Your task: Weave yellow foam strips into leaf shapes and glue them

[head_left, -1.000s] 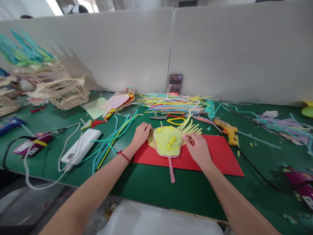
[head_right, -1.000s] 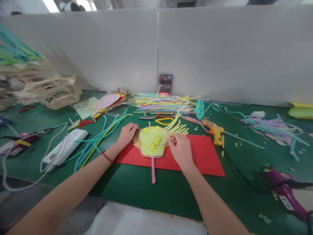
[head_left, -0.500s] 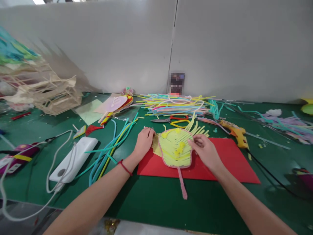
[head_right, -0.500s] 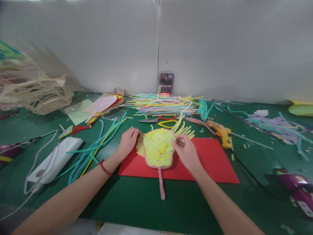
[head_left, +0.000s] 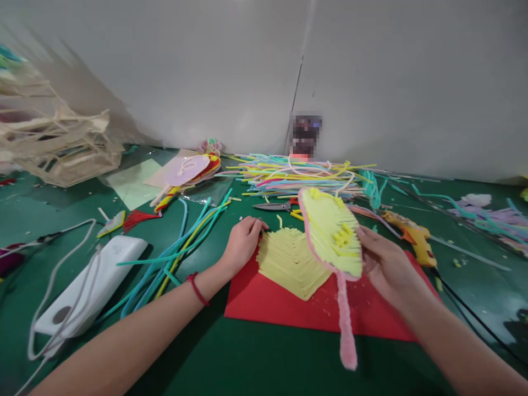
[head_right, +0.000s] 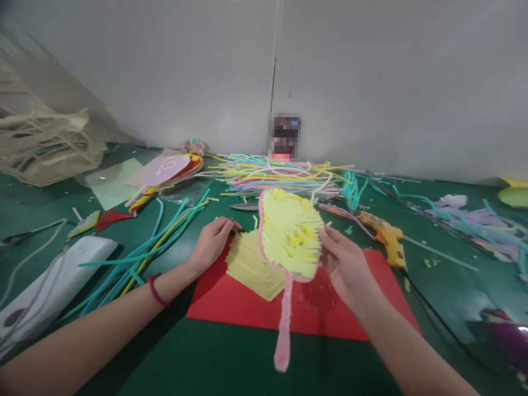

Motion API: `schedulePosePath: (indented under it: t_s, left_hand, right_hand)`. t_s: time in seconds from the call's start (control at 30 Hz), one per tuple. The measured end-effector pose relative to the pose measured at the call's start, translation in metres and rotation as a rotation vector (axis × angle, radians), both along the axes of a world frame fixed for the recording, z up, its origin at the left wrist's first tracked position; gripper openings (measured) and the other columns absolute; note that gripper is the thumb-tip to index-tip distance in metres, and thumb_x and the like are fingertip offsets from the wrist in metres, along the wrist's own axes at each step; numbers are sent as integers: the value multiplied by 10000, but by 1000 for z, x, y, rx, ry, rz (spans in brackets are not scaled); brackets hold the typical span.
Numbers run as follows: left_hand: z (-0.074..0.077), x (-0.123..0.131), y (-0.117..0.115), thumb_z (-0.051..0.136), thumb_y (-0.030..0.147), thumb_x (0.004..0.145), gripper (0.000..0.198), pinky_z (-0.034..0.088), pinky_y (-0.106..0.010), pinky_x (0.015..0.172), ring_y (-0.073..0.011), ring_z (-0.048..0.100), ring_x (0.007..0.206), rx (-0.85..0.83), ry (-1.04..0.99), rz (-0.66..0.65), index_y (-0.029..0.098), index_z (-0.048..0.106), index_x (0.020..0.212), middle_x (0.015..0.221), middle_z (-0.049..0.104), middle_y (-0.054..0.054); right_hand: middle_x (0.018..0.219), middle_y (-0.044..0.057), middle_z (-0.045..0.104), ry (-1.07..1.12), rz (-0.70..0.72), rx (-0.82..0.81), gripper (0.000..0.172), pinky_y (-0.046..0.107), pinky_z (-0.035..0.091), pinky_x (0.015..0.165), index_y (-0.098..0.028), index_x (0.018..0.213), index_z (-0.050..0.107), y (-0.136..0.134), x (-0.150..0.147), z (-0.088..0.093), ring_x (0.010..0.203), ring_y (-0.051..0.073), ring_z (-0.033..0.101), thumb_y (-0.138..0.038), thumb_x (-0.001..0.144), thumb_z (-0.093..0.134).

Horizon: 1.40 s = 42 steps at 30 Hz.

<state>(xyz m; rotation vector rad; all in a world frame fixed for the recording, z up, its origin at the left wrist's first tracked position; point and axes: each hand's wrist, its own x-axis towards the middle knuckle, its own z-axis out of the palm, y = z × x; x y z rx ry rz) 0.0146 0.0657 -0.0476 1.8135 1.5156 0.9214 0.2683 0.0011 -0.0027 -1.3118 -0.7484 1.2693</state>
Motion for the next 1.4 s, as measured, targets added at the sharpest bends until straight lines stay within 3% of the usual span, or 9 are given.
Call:
schedulePosePath:
  t_s: [0.17,0.3,0.4,0.5,0.57,0.7,0.87,1.13,1.4]
  left_hand:
    - [4,2,-1,393,288,902,338,415,-276,659,-164,570,705,-5,25,-20,196,591,643,707,606,-8]
    - [9,1,-5,352,314,932,346,426,-297,785,-172,591,810,15,13,-78,202,630,760,812,655,-15]
    - [10,1,-7,310,321,947,378,431,-310,817,-177,593,854,28,14,-114,211,652,831,850,668,-19]
    - [9,0,-7,332,322,941,354,448,-325,804,-178,597,839,30,41,-120,228,654,830,843,670,-11]
    - [9,0,-7,375,322,926,305,454,-348,828,-182,602,833,37,74,-130,242,653,828,851,676,-7]
    - [11,-1,-8,443,326,895,217,484,-371,816,-189,611,816,59,130,-149,264,645,846,856,679,-9]
    - [12,-2,-13,484,292,867,154,512,-341,764,-192,616,840,145,199,-155,280,637,848,873,652,-30]
    - [14,-2,-18,494,285,842,122,531,-310,668,-178,612,758,158,231,-147,271,588,766,832,629,-31]
    - [14,-3,-17,488,288,842,126,535,-334,692,-204,622,803,84,204,-116,299,611,865,869,655,-31]
  right_hand:
    - [652,4,661,-15,208,-98,443,233,481,383,-193,1019,581,-8,-21,-11,455,139,584,-430,689,759]
    - [527,-44,585,-97,337,-146,470,237,493,388,-191,1101,528,-10,-23,-19,410,140,571,-475,762,688]
    - [575,-26,608,-93,320,-192,472,242,523,428,-184,1105,525,-10,-23,-22,466,147,605,-479,769,679]
    - [694,-1,656,-104,270,-216,626,266,549,451,-207,1268,436,-13,-26,-23,490,154,625,-484,762,679]
    - [671,-12,638,-170,283,-210,720,247,516,382,-224,1378,344,-16,-26,-24,446,151,602,-501,785,645]
    - [598,-29,563,-451,307,-154,551,184,460,351,-238,1328,498,-20,-20,-26,370,90,490,-491,843,564]
    - [591,-15,596,-702,353,41,452,164,504,455,-279,1266,586,-18,-6,-34,479,114,567,-408,833,581]
    - [777,18,708,-777,396,69,385,202,570,563,-336,1212,625,-16,-1,-36,639,169,690,-365,832,569]
    - [747,-4,718,-804,383,64,375,187,523,381,-380,1169,642,-19,5,-45,513,170,663,-376,796,613]
